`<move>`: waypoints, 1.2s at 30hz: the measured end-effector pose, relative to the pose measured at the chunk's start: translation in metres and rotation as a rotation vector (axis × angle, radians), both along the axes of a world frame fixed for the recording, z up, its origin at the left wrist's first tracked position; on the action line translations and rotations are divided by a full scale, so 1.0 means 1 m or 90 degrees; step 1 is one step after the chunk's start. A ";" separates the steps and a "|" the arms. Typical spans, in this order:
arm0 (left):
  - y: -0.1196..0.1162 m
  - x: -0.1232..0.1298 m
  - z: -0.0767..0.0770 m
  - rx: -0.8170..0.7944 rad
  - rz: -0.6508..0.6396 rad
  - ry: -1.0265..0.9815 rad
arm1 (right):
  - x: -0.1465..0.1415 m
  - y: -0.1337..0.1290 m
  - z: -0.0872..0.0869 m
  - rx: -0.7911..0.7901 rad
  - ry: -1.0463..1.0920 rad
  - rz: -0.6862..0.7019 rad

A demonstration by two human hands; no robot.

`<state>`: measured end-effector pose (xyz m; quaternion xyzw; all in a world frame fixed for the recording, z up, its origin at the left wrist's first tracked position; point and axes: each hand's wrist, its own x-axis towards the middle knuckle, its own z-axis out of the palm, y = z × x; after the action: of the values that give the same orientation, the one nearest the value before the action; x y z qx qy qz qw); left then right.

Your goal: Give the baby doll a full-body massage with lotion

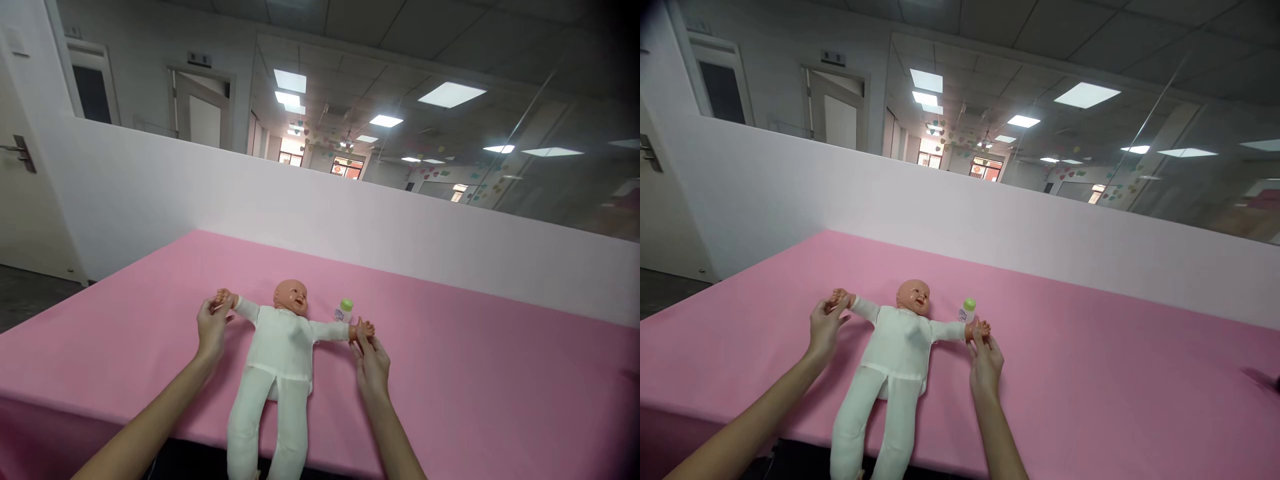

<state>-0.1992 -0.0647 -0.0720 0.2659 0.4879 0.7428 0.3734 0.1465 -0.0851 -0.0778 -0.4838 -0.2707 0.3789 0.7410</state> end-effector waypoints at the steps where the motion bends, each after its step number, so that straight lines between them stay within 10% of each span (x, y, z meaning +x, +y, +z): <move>1: -0.004 0.007 0.004 0.045 -0.009 0.089 | -0.010 -0.004 0.008 0.023 -0.046 0.000; 5: -0.020 0.032 0.005 0.156 -0.064 0.418 | -0.048 -0.023 0.022 0.121 -0.315 0.049; 11: -0.029 0.045 -0.022 0.255 -0.150 0.843 | -0.077 -0.043 -0.007 0.357 -0.805 0.221; 17: -0.025 0.048 -0.025 0.214 -0.238 0.972 | -0.083 -0.044 -0.017 0.417 -0.945 0.257; 28: 0.010 0.000 0.001 0.070 -0.048 0.362 | -0.014 0.001 0.019 0.067 -0.268 0.004; 36: 0.045 -0.063 -0.037 -0.142 -0.035 0.061 | 0.049 0.026 -0.013 -0.105 -0.029 0.010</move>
<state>-0.2624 -0.0201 -0.1088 0.2712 0.5776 0.6596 0.3972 0.1956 -0.0592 -0.0907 -0.5496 -0.2592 0.3942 0.6895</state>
